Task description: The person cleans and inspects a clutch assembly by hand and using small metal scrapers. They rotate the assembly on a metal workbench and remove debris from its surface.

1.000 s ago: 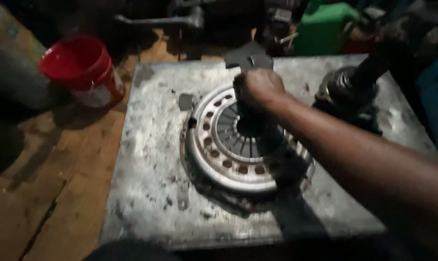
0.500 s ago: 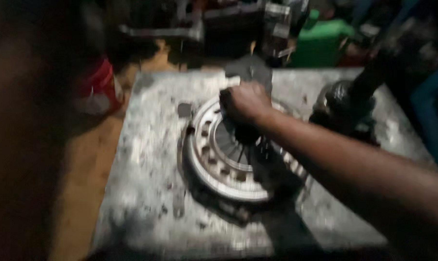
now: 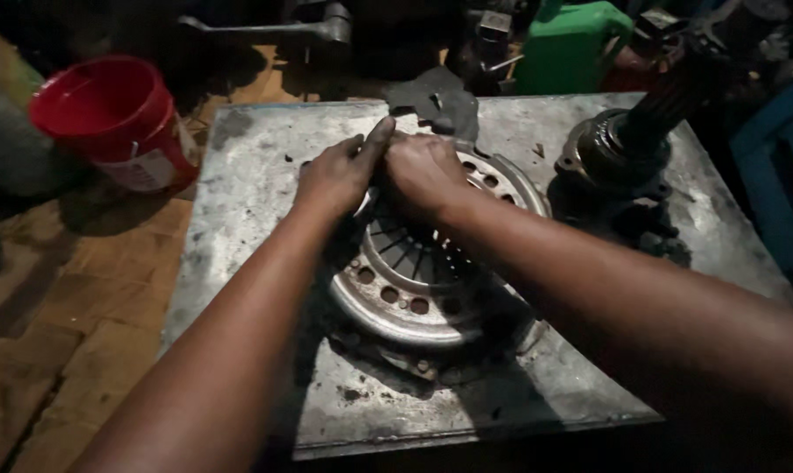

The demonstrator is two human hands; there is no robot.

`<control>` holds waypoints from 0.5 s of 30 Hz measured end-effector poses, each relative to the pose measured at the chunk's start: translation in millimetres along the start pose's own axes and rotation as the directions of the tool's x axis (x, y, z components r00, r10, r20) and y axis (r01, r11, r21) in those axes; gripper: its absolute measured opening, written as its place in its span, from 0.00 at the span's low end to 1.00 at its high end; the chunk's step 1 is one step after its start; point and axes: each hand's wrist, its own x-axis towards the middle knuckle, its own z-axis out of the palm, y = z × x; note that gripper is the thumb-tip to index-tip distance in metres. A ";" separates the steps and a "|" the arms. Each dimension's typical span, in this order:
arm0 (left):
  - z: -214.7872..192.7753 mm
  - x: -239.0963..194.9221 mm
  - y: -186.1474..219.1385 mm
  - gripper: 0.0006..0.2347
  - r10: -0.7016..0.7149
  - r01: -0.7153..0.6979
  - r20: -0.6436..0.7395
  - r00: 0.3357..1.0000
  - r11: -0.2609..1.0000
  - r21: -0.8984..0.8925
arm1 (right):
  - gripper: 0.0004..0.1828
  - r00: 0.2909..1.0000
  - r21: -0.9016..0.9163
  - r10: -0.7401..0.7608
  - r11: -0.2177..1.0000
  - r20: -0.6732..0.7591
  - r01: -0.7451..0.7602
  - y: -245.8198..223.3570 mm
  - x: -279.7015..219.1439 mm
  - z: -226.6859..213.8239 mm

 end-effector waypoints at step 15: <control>1.2 -24.0 -5.2 0.35 0.019 -0.037 -0.176 0.984 0.994 -0.101 | 0.09 0.989 0.091 -0.077 0.992 -0.129 0.089 -0.4 6.9 19.6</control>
